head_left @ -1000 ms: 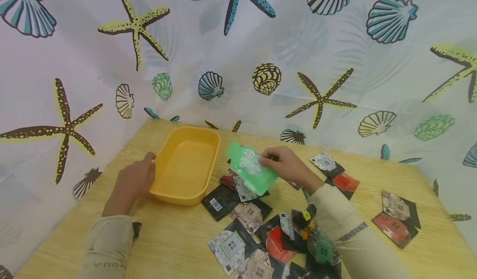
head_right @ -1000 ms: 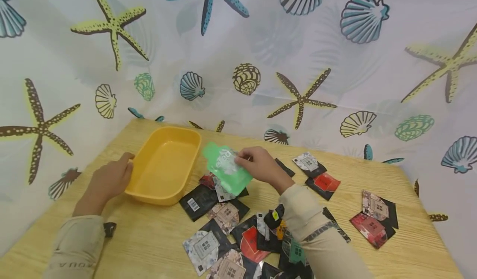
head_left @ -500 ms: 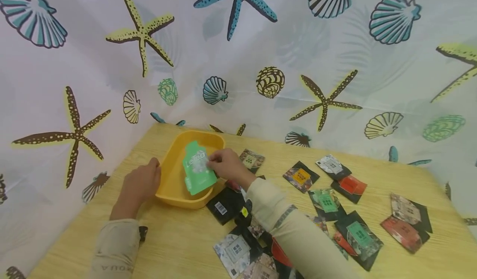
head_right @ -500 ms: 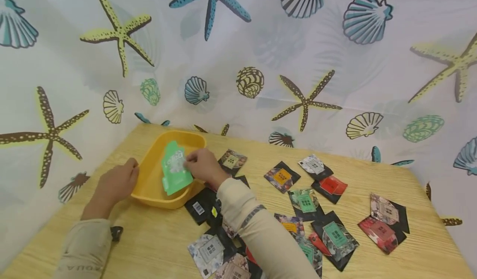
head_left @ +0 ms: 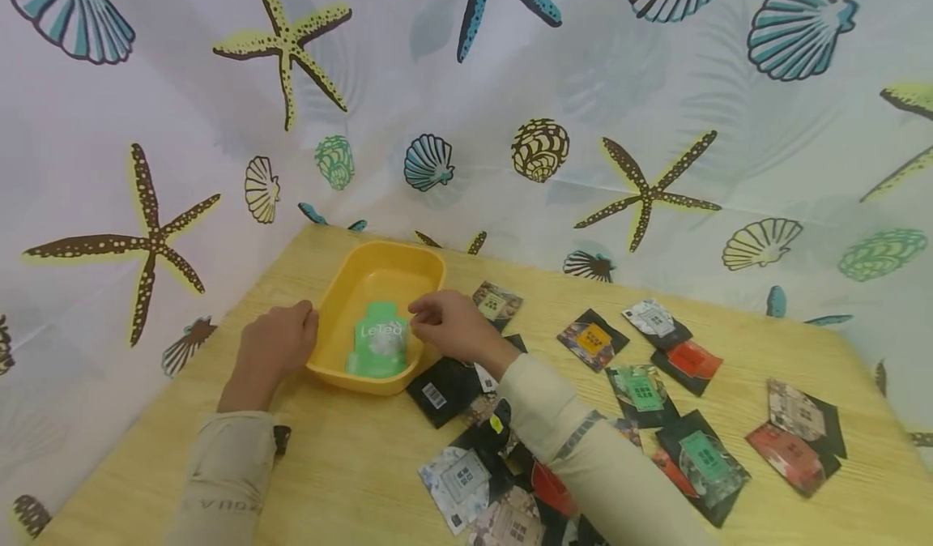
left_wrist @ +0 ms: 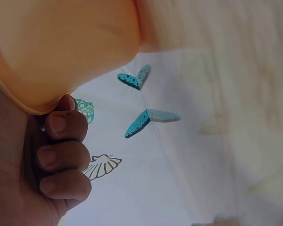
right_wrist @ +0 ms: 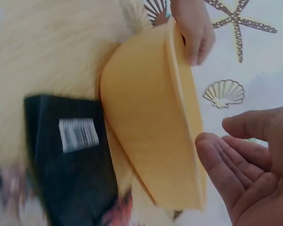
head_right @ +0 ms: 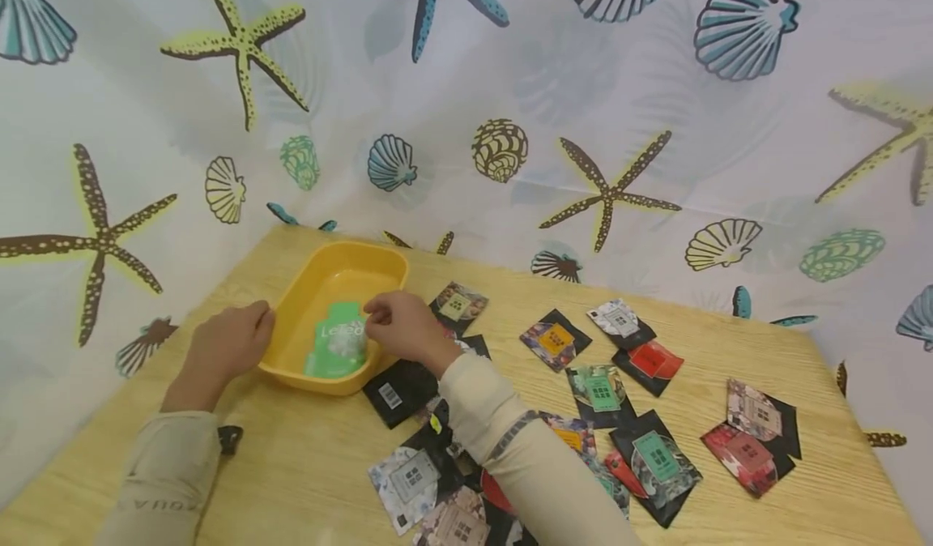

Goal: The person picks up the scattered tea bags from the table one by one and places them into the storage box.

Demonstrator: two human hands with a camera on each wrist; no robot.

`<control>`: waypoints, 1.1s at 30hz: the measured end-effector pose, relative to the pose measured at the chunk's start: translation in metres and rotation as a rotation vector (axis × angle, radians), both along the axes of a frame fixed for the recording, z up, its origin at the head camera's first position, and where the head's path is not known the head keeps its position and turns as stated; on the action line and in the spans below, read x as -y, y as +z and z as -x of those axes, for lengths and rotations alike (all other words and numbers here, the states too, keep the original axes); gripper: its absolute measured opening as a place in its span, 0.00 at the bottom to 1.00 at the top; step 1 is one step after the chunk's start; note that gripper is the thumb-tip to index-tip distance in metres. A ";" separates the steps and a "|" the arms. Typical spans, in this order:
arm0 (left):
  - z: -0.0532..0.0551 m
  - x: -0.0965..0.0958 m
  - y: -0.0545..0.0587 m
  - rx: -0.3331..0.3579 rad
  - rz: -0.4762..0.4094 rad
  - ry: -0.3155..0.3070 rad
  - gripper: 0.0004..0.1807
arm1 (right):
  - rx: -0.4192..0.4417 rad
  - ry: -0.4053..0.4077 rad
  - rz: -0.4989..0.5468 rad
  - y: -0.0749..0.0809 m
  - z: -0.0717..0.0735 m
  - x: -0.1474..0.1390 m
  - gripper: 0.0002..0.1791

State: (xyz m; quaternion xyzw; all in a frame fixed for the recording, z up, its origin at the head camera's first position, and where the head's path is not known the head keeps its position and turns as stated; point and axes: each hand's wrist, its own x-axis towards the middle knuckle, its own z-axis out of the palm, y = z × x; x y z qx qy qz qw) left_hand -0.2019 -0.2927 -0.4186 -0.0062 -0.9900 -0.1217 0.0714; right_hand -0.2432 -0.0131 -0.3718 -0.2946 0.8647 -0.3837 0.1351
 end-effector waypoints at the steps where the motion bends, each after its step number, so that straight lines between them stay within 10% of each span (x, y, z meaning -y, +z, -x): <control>1: 0.001 0.000 0.001 -0.010 0.000 0.003 0.17 | -0.018 0.007 -0.011 0.003 0.000 -0.006 0.19; 13: 0.037 -0.019 0.035 -0.114 -0.022 -0.015 0.20 | -0.200 -0.065 -0.255 0.027 0.021 -0.102 0.17; 20: 0.030 -0.014 0.036 -0.063 0.026 0.034 0.19 | -0.181 -0.105 -0.425 0.008 0.011 -0.117 0.18; 33: -0.002 -0.001 0.005 0.002 -0.020 0.018 0.17 | -0.180 -0.073 -0.466 -0.033 0.001 -0.108 0.30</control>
